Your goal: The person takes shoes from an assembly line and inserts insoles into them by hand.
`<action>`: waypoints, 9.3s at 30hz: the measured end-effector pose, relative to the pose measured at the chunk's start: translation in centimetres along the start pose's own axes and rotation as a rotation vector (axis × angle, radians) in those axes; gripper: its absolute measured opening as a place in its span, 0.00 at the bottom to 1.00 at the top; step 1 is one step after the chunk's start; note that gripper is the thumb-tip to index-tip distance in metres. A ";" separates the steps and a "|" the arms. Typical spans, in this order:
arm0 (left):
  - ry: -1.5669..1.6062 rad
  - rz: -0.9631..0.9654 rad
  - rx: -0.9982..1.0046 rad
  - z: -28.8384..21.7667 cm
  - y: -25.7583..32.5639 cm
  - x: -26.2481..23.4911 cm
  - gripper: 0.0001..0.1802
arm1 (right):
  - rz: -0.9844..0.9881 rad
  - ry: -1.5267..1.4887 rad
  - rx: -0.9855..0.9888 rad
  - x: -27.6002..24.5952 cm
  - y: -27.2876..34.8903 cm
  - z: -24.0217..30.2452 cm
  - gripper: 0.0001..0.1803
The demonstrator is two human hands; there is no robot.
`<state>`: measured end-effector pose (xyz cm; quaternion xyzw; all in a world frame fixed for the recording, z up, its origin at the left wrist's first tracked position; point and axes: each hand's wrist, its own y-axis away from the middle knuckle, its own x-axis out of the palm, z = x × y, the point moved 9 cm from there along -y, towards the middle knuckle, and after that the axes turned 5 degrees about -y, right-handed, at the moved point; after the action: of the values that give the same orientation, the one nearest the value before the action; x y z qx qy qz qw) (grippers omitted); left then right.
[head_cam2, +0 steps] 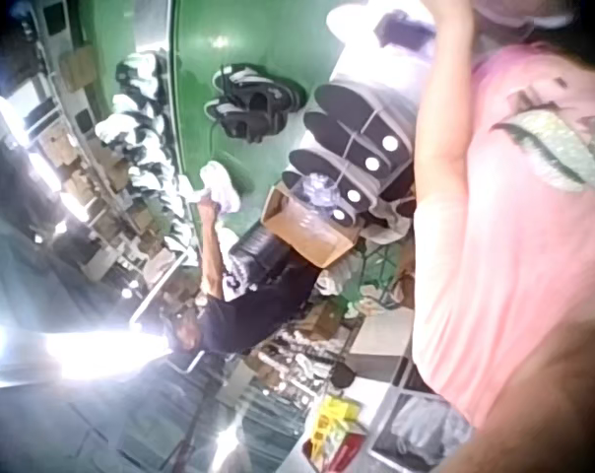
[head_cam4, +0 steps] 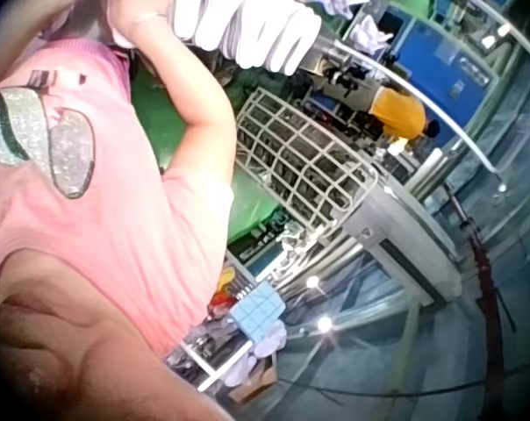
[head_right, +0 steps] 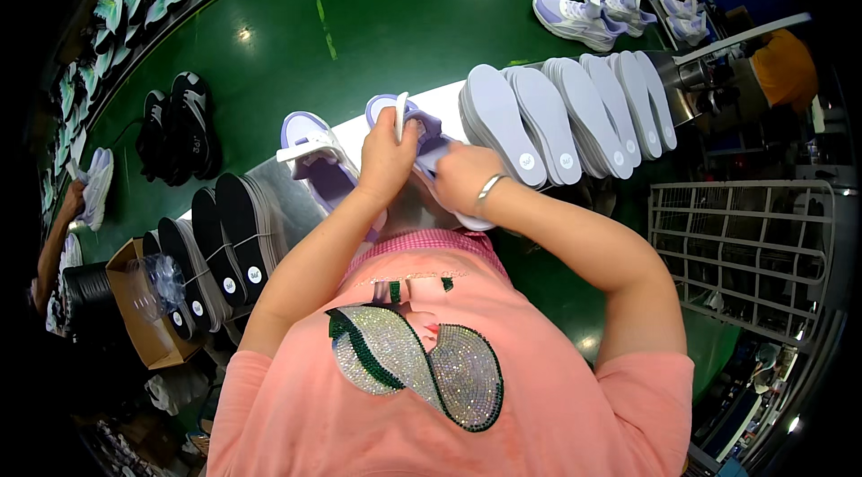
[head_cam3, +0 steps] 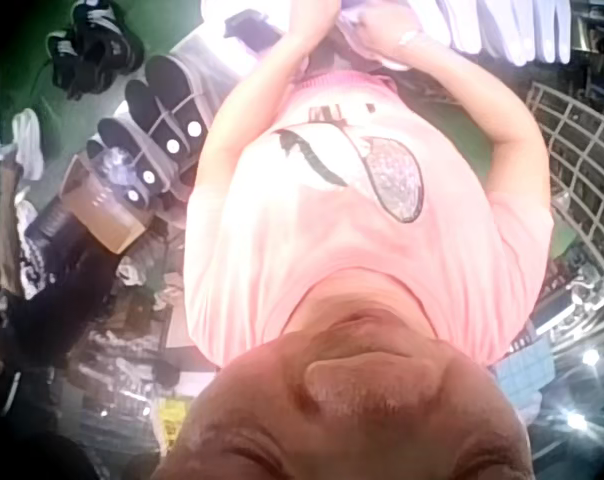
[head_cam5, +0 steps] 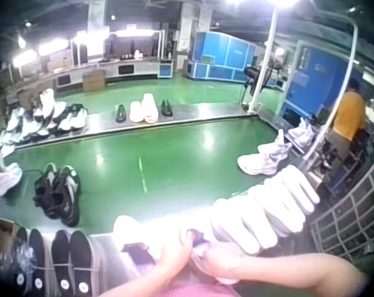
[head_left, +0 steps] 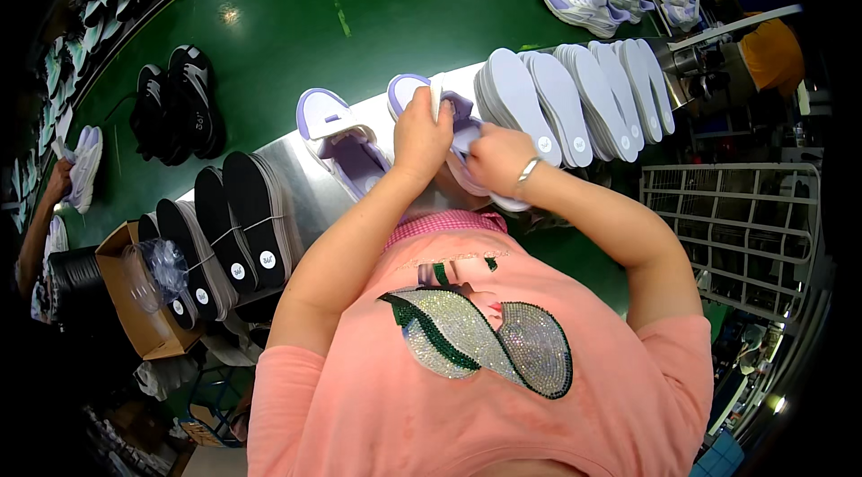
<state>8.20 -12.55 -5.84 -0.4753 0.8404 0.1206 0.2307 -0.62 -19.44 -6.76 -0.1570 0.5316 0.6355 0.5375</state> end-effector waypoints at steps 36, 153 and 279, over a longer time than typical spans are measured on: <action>0.070 -0.015 0.011 1.5 0.2 -0.2 0.11 | 0.254 0.421 0.037 4.1 -5.0 -0.4 0.15; -0.016 0.127 -0.100 1.9 0.6 0.5 0.13 | -0.184 0.333 -0.584 0.4 2.2 1.5 0.16; 0.753 0.022 -0.537 1.1 3.4 -1.8 0.49 | -0.502 0.085 -0.443 -9.0 0.1 5.0 0.15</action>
<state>6.38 -8.97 -5.99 -0.5201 0.8097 0.1553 -0.2231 4.53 -19.84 2.22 -0.4222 0.3472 0.5764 0.6074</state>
